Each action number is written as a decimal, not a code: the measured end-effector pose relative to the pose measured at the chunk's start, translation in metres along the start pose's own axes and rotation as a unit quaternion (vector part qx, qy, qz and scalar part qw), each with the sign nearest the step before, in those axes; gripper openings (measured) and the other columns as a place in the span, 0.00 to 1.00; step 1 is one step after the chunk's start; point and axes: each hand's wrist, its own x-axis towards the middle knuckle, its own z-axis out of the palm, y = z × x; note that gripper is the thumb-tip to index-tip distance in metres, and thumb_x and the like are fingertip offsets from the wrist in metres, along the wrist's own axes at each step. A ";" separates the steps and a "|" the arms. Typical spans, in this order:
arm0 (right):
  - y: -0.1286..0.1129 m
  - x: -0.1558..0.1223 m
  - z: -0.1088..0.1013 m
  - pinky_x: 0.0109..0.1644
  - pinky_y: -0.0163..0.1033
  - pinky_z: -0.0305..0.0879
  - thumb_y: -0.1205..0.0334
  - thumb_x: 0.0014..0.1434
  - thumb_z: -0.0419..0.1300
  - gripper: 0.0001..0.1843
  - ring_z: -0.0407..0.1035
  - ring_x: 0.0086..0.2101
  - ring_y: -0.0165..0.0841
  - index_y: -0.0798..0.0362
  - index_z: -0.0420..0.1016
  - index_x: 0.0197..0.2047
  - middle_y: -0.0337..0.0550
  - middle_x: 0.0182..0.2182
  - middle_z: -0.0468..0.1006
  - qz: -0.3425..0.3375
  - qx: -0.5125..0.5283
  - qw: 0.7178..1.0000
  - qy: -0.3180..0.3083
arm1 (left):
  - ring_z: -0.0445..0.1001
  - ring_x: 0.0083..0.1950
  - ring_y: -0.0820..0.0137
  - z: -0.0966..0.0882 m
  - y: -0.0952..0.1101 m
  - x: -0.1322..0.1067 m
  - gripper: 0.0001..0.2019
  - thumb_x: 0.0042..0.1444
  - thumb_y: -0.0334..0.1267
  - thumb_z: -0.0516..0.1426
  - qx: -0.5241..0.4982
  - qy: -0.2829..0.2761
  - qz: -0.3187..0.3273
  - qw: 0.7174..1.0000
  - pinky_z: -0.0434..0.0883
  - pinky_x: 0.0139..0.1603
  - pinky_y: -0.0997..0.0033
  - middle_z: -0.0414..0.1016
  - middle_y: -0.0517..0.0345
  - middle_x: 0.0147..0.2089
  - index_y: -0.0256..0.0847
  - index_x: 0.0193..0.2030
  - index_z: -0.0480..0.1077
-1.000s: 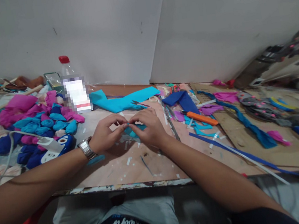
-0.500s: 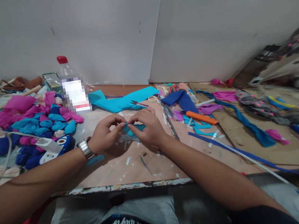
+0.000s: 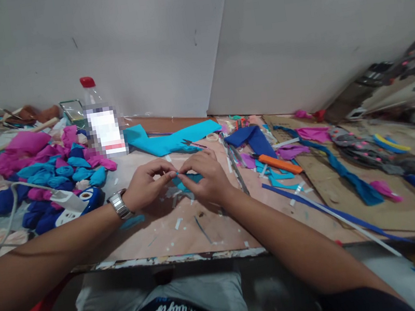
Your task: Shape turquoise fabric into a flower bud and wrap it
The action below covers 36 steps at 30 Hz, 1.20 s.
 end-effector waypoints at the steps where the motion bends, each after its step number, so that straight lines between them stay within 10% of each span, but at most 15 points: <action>1: 0.000 0.000 0.000 0.52 0.51 0.65 0.59 0.64 0.64 0.06 0.76 0.38 0.39 0.47 0.76 0.35 0.41 0.33 0.83 0.000 0.000 1.000 -0.003 | 0.75 0.38 0.69 0.000 -0.001 0.000 0.12 0.62 0.47 0.62 -0.003 0.001 -0.007 1.000 0.71 0.40 0.69 0.80 0.53 0.38 0.39 0.38 0.78; 36: 0.006 -0.002 0.003 0.52 0.49 0.62 0.59 0.65 0.64 0.03 0.77 0.40 0.39 0.48 0.75 0.39 0.41 0.37 0.83 -0.006 -0.010 1.000 -0.006 | 0.79 0.42 0.66 0.002 0.004 0.000 0.11 0.59 0.47 0.65 -0.011 0.049 0.016 0.999 0.78 0.43 0.66 0.82 0.52 0.39 0.40 0.35 0.79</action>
